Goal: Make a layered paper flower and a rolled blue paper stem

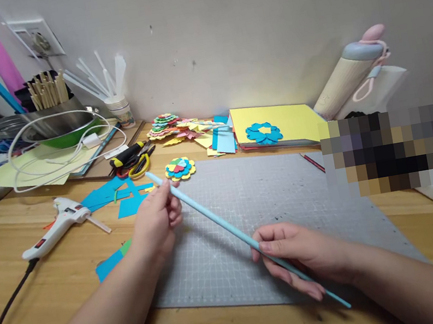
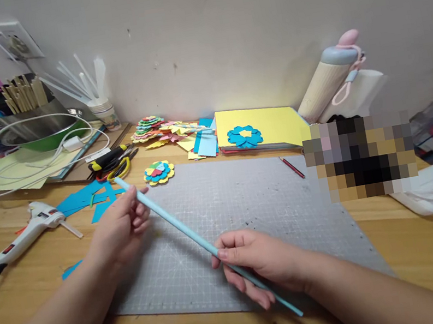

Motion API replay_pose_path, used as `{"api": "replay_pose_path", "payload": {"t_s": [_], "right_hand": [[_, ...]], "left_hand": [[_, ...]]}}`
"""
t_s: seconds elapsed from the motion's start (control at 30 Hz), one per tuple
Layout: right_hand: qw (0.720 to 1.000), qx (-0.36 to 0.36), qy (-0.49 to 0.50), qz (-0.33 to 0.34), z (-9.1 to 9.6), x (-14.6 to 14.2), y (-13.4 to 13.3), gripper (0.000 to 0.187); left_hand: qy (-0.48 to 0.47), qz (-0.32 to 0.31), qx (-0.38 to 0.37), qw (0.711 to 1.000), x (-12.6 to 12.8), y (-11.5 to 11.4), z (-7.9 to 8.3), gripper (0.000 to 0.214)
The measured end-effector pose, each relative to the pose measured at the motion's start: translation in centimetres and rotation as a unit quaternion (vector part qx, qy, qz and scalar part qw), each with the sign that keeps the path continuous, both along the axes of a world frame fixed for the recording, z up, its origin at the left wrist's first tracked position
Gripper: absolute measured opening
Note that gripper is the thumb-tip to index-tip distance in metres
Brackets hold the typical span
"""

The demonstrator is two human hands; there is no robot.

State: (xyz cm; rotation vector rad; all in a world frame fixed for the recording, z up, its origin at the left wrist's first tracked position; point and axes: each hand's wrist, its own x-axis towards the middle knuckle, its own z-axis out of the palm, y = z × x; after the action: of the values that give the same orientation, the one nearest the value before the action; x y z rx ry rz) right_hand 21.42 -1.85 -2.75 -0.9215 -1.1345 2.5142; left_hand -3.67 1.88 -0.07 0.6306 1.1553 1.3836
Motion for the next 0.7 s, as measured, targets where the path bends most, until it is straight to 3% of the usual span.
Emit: {"api": "replay_pose_path", "payload": {"t_s": [0.1,0.3,0.5,0.7], "right_hand": [[1.000,-0.007,0.005,0.010,-0.1,0.1,0.1,0.027],[1.000,-0.006,0.000,0.010,-0.2,0.0,0.0,0.030],[0.997,-0.040,0.041,0.059,-0.5,0.2,-0.1,0.029],[0.996,-0.040,0.064,0.045,-1.1,0.0,-0.4,0.026]], "left_hand": [[0.002,0.034,0.015,0.999,-0.3,0.3,0.1,0.018],[-0.001,0.042,0.011,0.999,-0.2,0.3,0.2,0.022],[-0.006,0.056,0.021,0.998,-0.3,0.2,0.6,0.021],[-0.015,0.030,0.012,0.999,0.8,-0.2,-0.7,0.023]]}}
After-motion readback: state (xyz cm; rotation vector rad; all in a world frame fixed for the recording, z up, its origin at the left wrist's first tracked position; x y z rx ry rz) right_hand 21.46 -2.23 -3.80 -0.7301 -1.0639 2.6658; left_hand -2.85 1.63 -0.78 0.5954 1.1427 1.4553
